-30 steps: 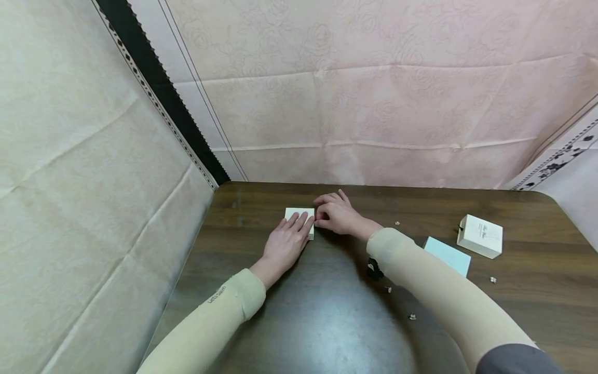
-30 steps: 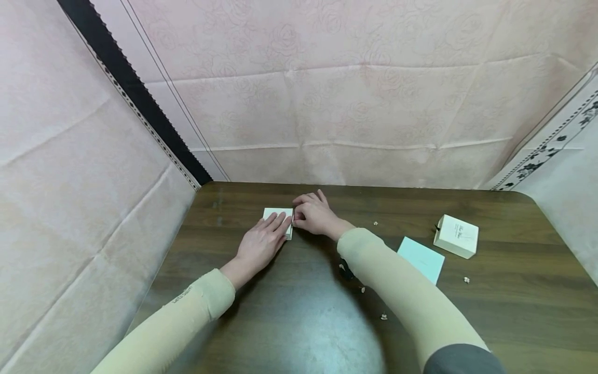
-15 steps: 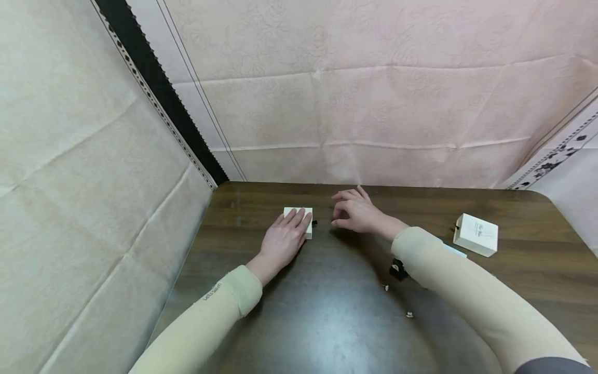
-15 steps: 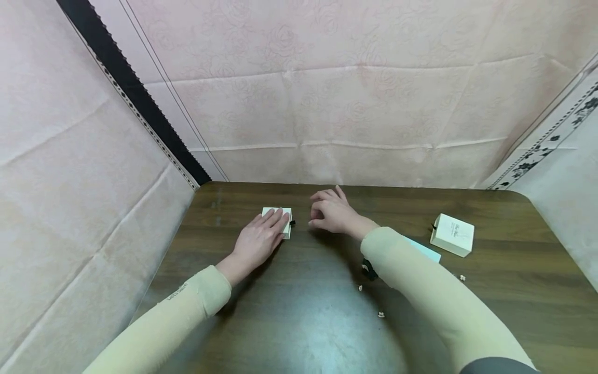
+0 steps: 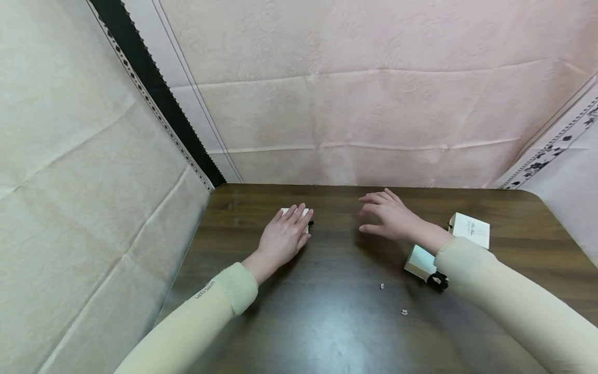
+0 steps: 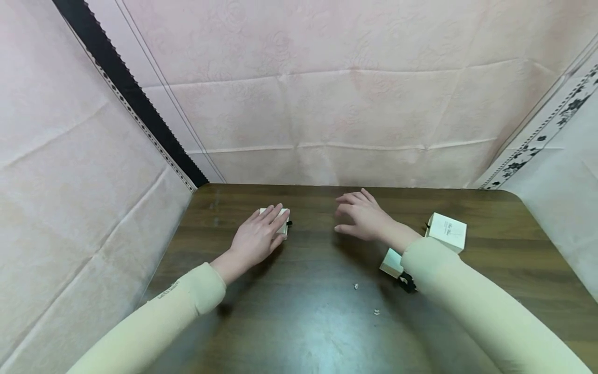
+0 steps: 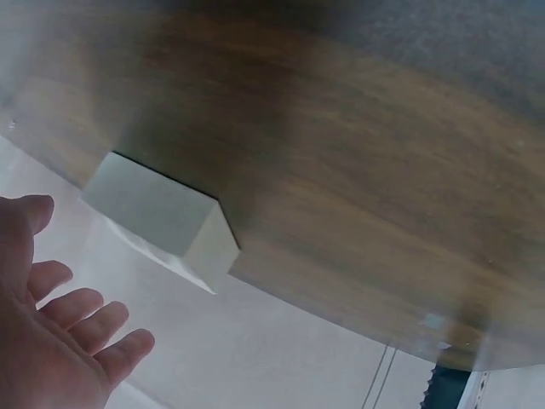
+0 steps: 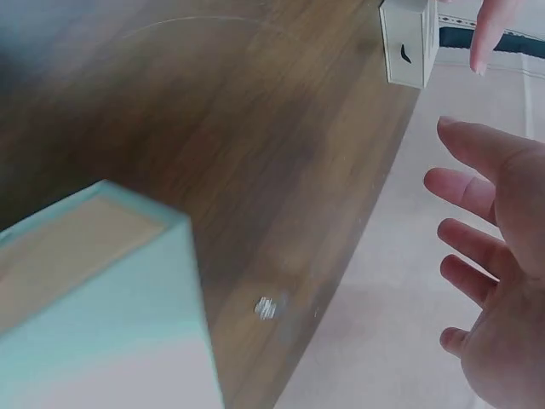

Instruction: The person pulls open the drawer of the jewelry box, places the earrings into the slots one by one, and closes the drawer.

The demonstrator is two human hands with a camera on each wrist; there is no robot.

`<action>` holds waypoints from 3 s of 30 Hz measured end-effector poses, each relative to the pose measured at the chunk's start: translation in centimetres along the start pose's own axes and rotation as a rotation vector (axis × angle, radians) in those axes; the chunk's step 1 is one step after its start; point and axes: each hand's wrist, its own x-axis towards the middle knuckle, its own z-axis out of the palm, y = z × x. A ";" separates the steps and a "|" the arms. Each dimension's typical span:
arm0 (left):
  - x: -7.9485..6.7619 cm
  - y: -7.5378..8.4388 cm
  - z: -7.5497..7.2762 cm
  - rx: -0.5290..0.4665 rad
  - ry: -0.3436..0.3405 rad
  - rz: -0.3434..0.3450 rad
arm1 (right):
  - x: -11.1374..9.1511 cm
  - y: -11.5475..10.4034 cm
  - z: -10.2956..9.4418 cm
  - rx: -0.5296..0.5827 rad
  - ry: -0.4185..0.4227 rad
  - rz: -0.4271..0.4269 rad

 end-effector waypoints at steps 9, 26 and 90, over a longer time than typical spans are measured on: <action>-0.5 0.4 -0.8 -0.063 -0.015 0.026 | -4.3 0.6 -1.3 -0.017 0.030 0.019; -1.7 1.0 -1.7 -0.131 -0.073 0.062 | -12.4 1.7 -2.1 -0.063 0.069 0.120; -4.3 2.6 -1.0 -0.144 -0.077 0.157 | -15.0 2.5 2.5 -0.144 0.141 -0.025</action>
